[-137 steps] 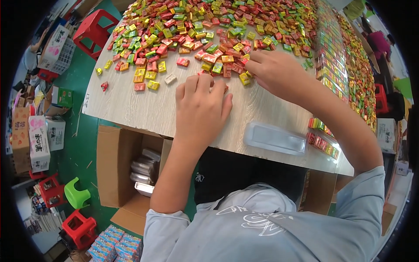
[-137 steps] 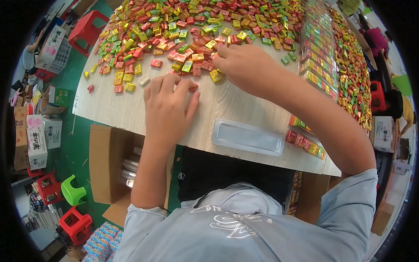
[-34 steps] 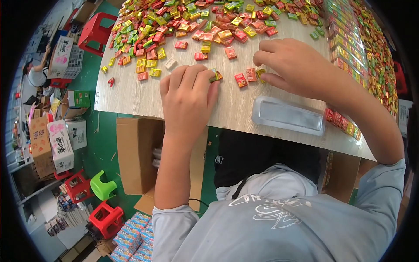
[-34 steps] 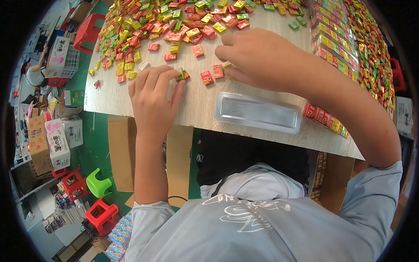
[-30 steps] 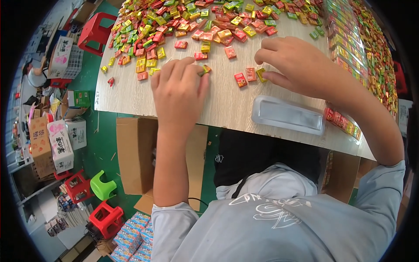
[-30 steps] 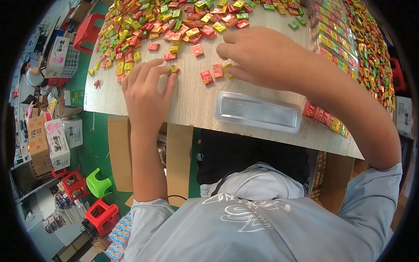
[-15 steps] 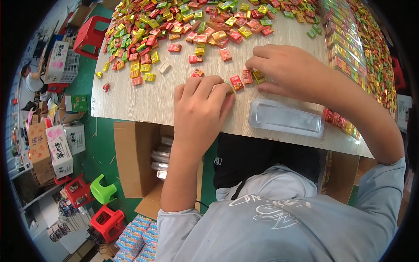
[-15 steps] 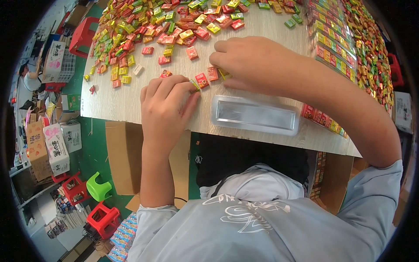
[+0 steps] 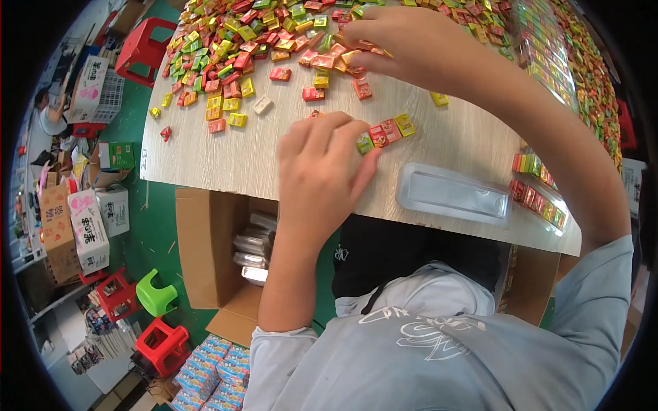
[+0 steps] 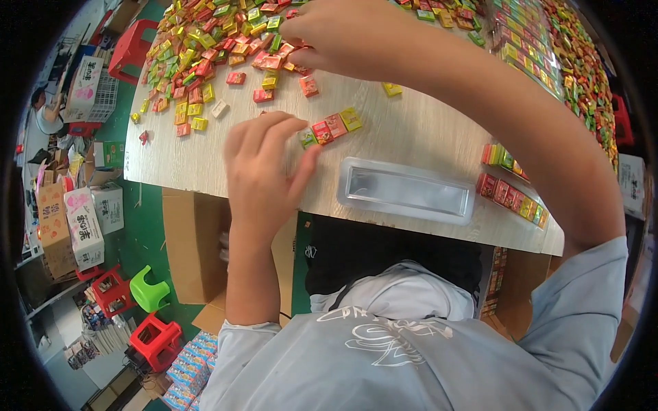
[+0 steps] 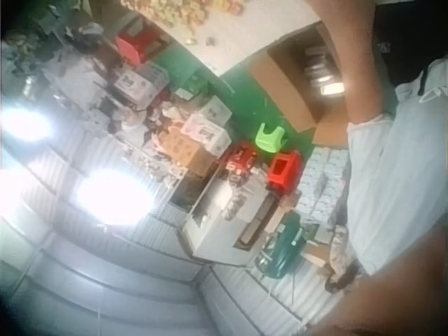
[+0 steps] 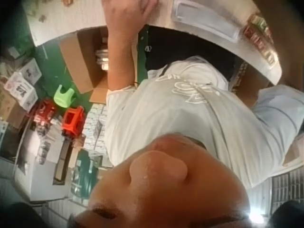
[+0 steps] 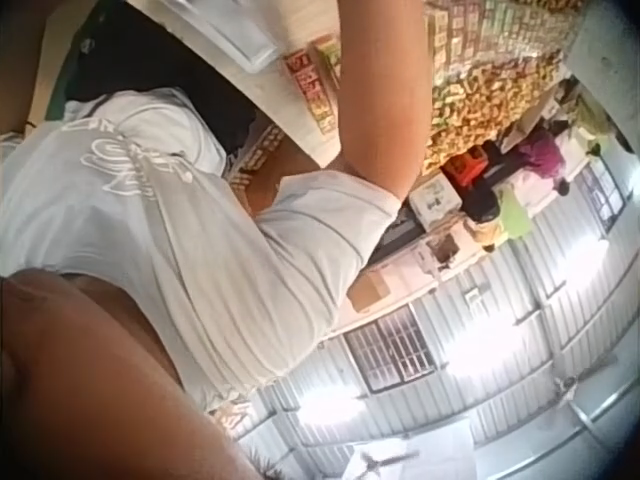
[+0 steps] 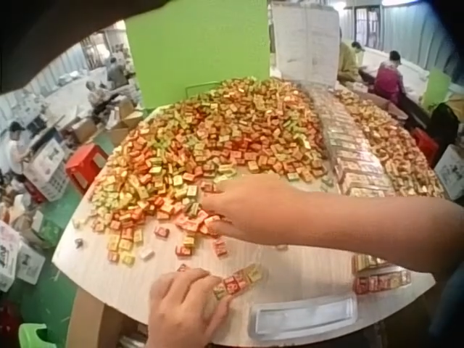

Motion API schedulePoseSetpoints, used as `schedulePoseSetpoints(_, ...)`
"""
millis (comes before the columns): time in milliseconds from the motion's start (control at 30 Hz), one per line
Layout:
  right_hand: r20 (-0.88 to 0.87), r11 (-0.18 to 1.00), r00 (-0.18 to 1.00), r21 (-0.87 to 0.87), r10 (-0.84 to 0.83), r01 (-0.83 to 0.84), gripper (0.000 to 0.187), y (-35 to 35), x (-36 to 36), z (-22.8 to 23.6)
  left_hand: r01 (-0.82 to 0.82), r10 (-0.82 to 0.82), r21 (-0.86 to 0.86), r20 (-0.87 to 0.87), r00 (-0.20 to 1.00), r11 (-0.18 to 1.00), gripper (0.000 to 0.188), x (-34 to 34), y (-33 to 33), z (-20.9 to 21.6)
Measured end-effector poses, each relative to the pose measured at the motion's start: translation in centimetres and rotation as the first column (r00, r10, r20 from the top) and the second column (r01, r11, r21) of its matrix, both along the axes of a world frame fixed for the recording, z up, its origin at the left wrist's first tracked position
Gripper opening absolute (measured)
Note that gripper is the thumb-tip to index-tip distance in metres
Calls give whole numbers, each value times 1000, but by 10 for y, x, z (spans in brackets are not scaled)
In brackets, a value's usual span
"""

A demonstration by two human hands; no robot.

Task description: Pack individual candies into plastic containers and then into cardboard boxes.

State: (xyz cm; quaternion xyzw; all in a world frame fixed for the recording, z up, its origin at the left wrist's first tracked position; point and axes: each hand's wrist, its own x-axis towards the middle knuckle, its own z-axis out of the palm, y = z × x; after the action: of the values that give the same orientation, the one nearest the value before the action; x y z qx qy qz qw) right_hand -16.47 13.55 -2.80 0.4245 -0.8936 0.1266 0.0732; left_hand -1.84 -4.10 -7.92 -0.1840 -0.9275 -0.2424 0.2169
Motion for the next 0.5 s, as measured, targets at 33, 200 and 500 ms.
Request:
schedulePoseSetpoints(33,0,1000,1000,1,-3,3,24,-7,-1,5,-67,65,-25,-69,996,997,31,0,-2,1)
schedulePoseSetpoints(200,26,961,1000,278,-6,-2,21,-20,2,22,-284,276,-100,-90,957,954,26,-2,-22,-3)
schedulePoseSetpoints(500,132,974,969,56,211,-220,15,35,9,-3,-118,104,107,129,986,987,20,9,-21,-3)
